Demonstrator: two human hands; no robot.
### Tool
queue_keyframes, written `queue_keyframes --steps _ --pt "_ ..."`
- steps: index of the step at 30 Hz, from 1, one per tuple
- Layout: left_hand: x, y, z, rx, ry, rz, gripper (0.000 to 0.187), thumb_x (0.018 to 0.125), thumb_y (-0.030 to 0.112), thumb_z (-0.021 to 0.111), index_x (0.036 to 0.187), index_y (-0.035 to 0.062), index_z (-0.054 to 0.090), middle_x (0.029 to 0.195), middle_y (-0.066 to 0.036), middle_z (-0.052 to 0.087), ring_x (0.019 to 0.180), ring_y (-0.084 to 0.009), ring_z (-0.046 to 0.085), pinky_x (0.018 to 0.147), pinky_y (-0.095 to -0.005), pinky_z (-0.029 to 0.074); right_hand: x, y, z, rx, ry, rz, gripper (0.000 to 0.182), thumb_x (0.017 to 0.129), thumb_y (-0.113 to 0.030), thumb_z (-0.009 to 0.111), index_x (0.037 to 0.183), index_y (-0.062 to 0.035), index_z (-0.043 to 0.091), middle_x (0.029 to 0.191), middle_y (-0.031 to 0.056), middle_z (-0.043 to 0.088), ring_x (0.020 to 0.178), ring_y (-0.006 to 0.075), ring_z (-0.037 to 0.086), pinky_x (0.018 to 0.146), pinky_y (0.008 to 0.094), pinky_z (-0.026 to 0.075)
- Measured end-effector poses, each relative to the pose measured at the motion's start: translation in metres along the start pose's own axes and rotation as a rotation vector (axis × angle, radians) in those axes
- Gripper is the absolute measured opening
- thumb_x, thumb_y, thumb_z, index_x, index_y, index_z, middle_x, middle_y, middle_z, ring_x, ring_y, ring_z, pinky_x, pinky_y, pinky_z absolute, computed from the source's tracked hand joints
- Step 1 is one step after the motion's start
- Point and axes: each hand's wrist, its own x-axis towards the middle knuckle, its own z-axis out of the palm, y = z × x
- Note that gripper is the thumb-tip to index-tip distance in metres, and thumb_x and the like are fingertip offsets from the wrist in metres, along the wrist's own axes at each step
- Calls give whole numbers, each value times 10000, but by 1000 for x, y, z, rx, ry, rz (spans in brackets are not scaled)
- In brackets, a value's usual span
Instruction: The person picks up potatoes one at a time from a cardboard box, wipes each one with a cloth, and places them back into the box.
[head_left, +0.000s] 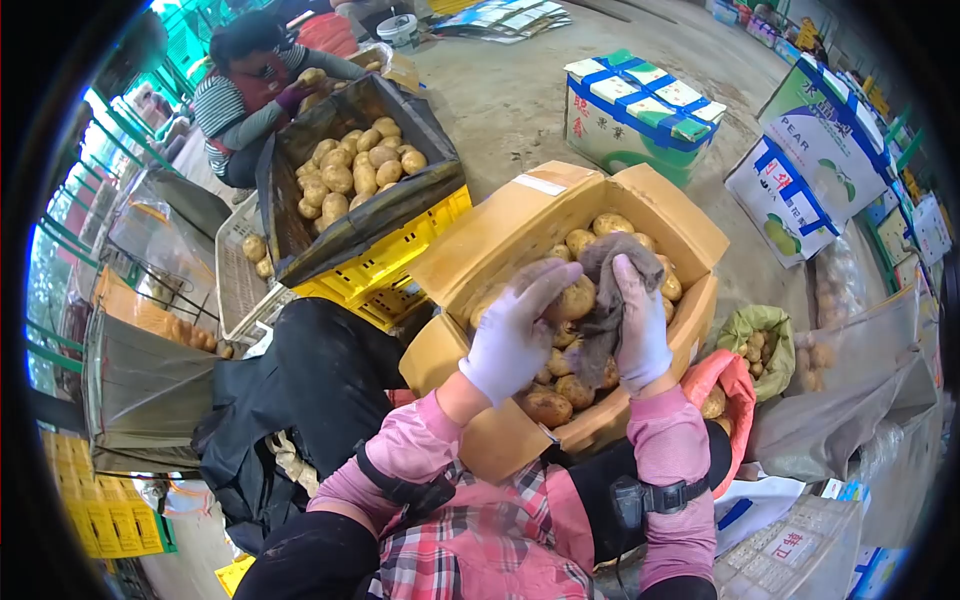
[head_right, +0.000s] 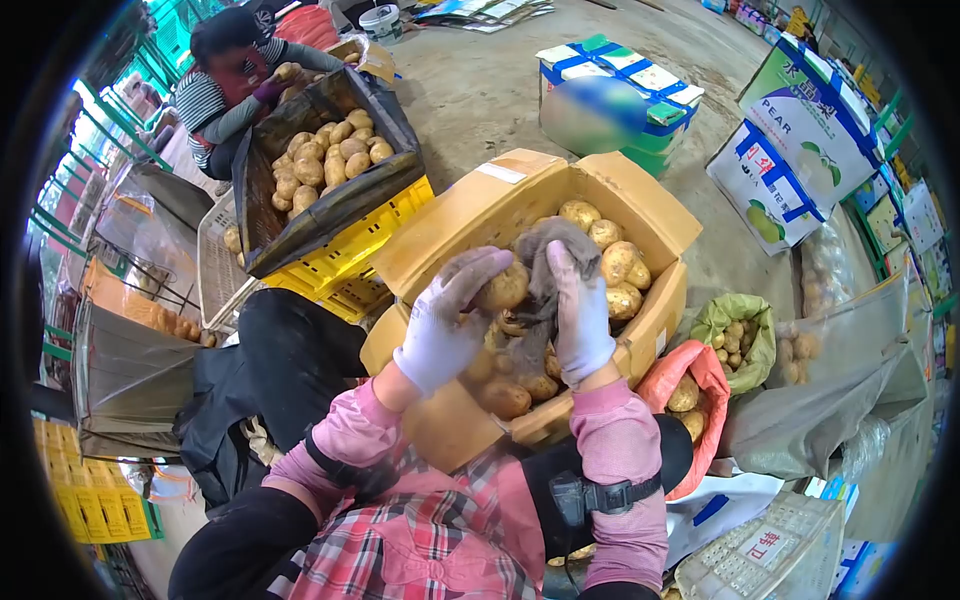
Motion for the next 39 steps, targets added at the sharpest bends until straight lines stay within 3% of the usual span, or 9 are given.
queue_keyframes --steps 4,7,15,17,25,31,34,36,39 --pt "0 -4 1 -411 29 -246 605 788 -67 680 1359 -40 481 1303 -120 582 1202 -213 558 1030 -325 447 -7 23 11 -609 -203 -263 448 936 -101 646 1353 -11 511 1329 94 561 1188 163 559 1014 309 457" --pt "-1 -11 -7 -1155 19 -677 622 818 -16 726 1374 -49 449 1284 -91 577 1178 -169 549 1031 -297 442 1 25 0 -230 -173 -47 410 948 -42 602 1346 1 513 1296 93 582 1183 175 562 1030 311 435" --pt "-12 -20 11 -220 110 -177 606 732 61 786 1276 7 525 1218 -167 605 1135 -312 593 985 -371 483 -12 33 11 -1050 -252 -552 353 897 26 614 1247 -22 616 1280 121 609 1184 222 580 1040 333 440" --pt "-17 -7 12 -251 169 -223 601 698 92 815 1231 8 549 1197 -205 593 1107 -388 582 993 -403 475 -6 34 -3 -755 -194 -279 320 902 19 617 1222 4 624 1248 119 626 1159 217 596 1036 337 447" --pt "-10 -3 -11 -924 45 -416 706 730 -6 822 1353 12 489 1287 -94 575 1163 -173 568 1000 -305 485 -3 15 -11 -491 132 -171 357 974 -166 617 1268 34 590 1149 104 673 1061 159 616 946 309 483" --pt "-10 3 -23 -622 68 -438 726 706 -58 790 1360 23 488 1279 -81 581 1126 -178 593 984 -296 488 -11 23 -30 -815 -290 175 524 862 -54 678 1364 -75 529 1274 161 609 1133 242 614 957 349 503" --pt "0 11 -16 -312 14 -347 725 691 -69 771 1356 24 497 1289 -97 576 1150 -197 588 1002 -314 479 -5 47 -55 -1591 -266 -482 532 859 -351 718 1285 -55 601 1361 239 535 1263 348 530 1061 414 426" --pt "-5 10 -6 -536 61 -342 692 726 -65 763 1357 -10 485 1333 -119 548 1163 -222 586 1012 -329 475 -12 18 -30 -734 -206 -158 536 921 -384 661 1333 -58 554 1276 214 595 1141 265 610 948 357 503" --pt "-18 10 4 -638 21 -313 657 800 -98 681 1396 -74 408 1385 -168 500 1235 -260 538 1048 -336 433 -23 11 -18 -427 -366 171 619 963 -502 581 1416 -96 470 1182 101 620 983 168 628 843 310 521"
